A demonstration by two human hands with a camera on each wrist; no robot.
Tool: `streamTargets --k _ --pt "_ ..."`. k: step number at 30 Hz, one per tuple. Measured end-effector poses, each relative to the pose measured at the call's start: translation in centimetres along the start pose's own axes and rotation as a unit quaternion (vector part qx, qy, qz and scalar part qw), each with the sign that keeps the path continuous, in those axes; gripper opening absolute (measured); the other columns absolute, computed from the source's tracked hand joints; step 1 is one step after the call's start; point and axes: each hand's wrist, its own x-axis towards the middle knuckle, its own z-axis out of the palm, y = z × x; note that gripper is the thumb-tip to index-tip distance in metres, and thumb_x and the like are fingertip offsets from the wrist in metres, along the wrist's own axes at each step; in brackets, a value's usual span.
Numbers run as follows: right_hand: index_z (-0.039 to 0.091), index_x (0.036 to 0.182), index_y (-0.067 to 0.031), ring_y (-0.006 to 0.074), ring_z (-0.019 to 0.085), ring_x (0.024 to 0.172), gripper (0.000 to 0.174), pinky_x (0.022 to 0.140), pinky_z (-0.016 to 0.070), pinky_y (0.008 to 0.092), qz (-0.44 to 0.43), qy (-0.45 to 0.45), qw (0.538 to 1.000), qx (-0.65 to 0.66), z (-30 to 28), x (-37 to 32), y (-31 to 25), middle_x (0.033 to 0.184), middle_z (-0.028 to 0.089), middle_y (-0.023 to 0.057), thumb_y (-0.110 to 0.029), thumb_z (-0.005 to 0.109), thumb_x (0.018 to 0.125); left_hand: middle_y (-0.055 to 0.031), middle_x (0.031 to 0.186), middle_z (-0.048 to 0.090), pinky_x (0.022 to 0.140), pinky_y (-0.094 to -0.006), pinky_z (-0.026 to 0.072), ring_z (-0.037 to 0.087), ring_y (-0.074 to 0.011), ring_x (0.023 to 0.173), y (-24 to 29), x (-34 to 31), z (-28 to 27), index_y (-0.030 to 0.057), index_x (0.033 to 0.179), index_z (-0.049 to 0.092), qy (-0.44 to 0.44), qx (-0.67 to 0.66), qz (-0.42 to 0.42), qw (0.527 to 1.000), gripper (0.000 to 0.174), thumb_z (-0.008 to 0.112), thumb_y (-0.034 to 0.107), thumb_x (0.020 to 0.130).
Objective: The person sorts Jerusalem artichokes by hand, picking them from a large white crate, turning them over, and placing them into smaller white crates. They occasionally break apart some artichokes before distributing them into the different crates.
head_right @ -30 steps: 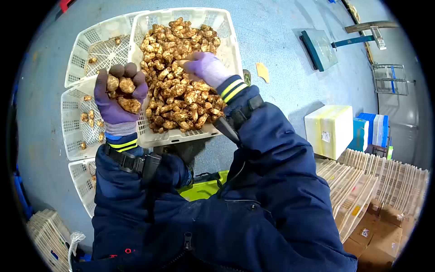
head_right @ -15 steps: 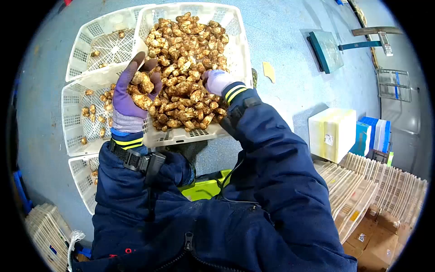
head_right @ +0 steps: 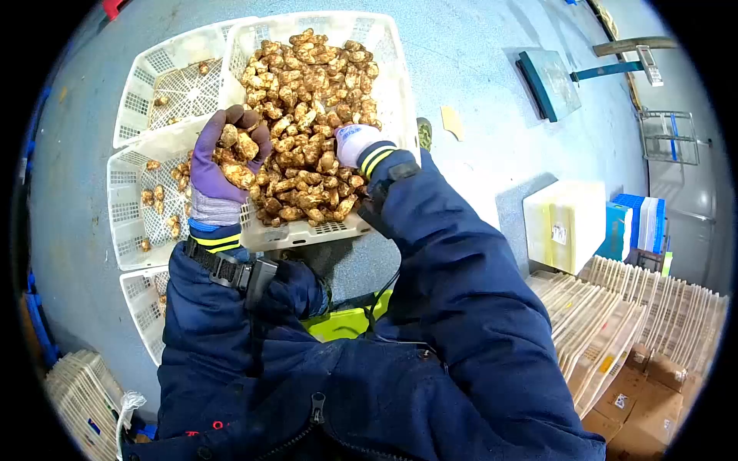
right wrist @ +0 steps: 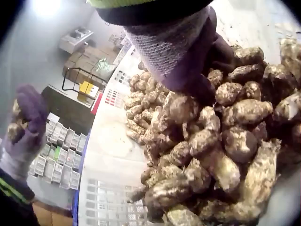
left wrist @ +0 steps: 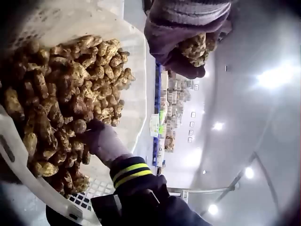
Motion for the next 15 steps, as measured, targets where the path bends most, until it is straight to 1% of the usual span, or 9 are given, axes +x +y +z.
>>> streamTargets --k 2,3,5,8,9,11,13,14,15 --pt "0.057 0.126 -0.002 0.0308 0.065 0.103 0.044 0.089 0.052 0.0368 -0.004 -0.005 0.999 0.045 -1.2 -0.6 1.2 0.12 0.063 0.0172 -0.014 0.055 0.085 -0.014 0.104 0.066 0.078 -0.0418 0.0579 0.068 -0.0272 0.09 0.0 0.3 -0.5 0.003 0.114 0.063 -0.02 -0.018 -0.007 1.0 0.03 0.057 0.025 0.095" --pt "0.055 0.128 0.0004 0.0276 0.068 0.094 0.045 0.085 0.0542 0.0346 0.009 -0.041 0.975 0.216 -2.7 -2.4 1.5 0.113 0.066 0.0165 -0.018 0.058 0.087 -0.014 0.104 0.066 0.077 -0.0417 0.0579 0.068 -0.0273 0.091 0.0 0.4 -0.5 0.0029 0.115 0.063 -0.005 -0.01 -0.006 1.0 0.03 0.057 0.025 0.095" --pt "0.057 0.122 0.002 0.0227 0.068 0.088 0.039 0.08 0.056 0.0316 -0.02 -0.037 0.806 0.591 -0.5 -2.8 4.0 0.1 0.067 0.0119 -0.018 0.061 0.089 -0.0139 0.104 0.066 0.077 -0.0417 0.0579 0.068 -0.0273 0.091 0.2 0.0 -0.2 0.0028 0.115 0.063 0.03 0.006 0.0 1.0 0.03 0.057 0.025 0.095" --pt "0.055 0.088 -0.0016 0.0245 0.068 0.09 0.01 0.078 0.058 0.0328 -0.137 -0.04 0.622 0.77 -0.4 -6.2 3.6 0.089 0.06 0.0065 -0.011 0.057 0.091 -0.0136 0.103 0.066 0.075 -0.0404 0.0577 0.068 -0.0263 0.09 -0.1 0.0 -0.7 0.0022 0.115 0.062 -0.001 0.025 -0.003 1.0 0.031 0.055 0.026 0.096" --pt "0.051 0.085 -0.0041 0.0281 0.067 0.099 0.01 0.082 0.0574 0.0368 -0.254 -0.004 0.704 0.664 -0.2 -6.0 4.2 0.097 0.062 0.0115 -0.01 0.053 0.092 -0.0136 0.103 0.066 0.075 -0.04 0.0576 0.068 -0.026 0.09 -0.2 0.0 -0.7 0.0021 0.115 0.062 -0.014 0.034 -0.003 0.999 0.031 0.054 0.026 0.096" --pt "0.054 0.099 -0.0014 0.0268 0.066 0.1 0.012 0.086 0.0552 0.0383 -0.193 -0.063 0.545 0.814 -1.4 -8.8 2.1 0.107 0.063 0.0144 -0.011 0.05 0.093 -0.0112 0.09 0.065 0.064 -0.0337 0.0511 0.064 -0.0227 0.076 -0.1 -0.7 0.5 0.0019 0.104 0.065 -0.028 0.13 -0.023 0.991 0.027 0.054 0.025 0.096" --pt "0.05 0.119 0.0022 0.0241 0.064 0.099 0.029 0.085 0.053 0.0363 -0.206 -0.063 0.505 0.836 -2.3 -10.3 1.2 0.114 0.062 0.0157 -0.013 0.049 0.094 -0.0102 0.082 0.063 0.061 -0.0304 0.048 0.062 -0.0201 0.07 0.6 -1.7 2.9 0.0015 0.102 0.064 -0.216 0.4 0.032 0.89 0.023 0.055 0.022 0.096" --pt "0.049 0.122 0.0029 0.0236 0.064 0.099 0.032 0.084 0.0527 0.0354 -0.206 -0.044 0.496 0.842 -2.4 -10.5 0.8 0.114 0.062 0.0156 -0.013 0.05 0.094 -0.0067 0.075 0.06 0.061 -0.028 0.0485 0.061 -0.0173 0.069 0.5 -1.1 4.0 0.0005 0.1 0.064 -0.397 0.501 0.167 0.751 0.019 0.054 0.015 0.094" --pt "0.048 0.125 0.0035 0.0232 0.063 0.098 0.036 0.083 0.0525 0.0346 -0.205 -0.027 0.487 0.849 -2.4 -10.6 0.5 0.113 0.062 0.0154 -0.014 0.051 0.094 -0.0049 0.074 0.063 0.063 -0.0258 0.0498 0.063 -0.014 0.071 -0.7 -2.8 4.8 0.0005 0.095 0.066 -0.402 0.471 0.065 0.782 0.016 0.057 0.014 0.091"
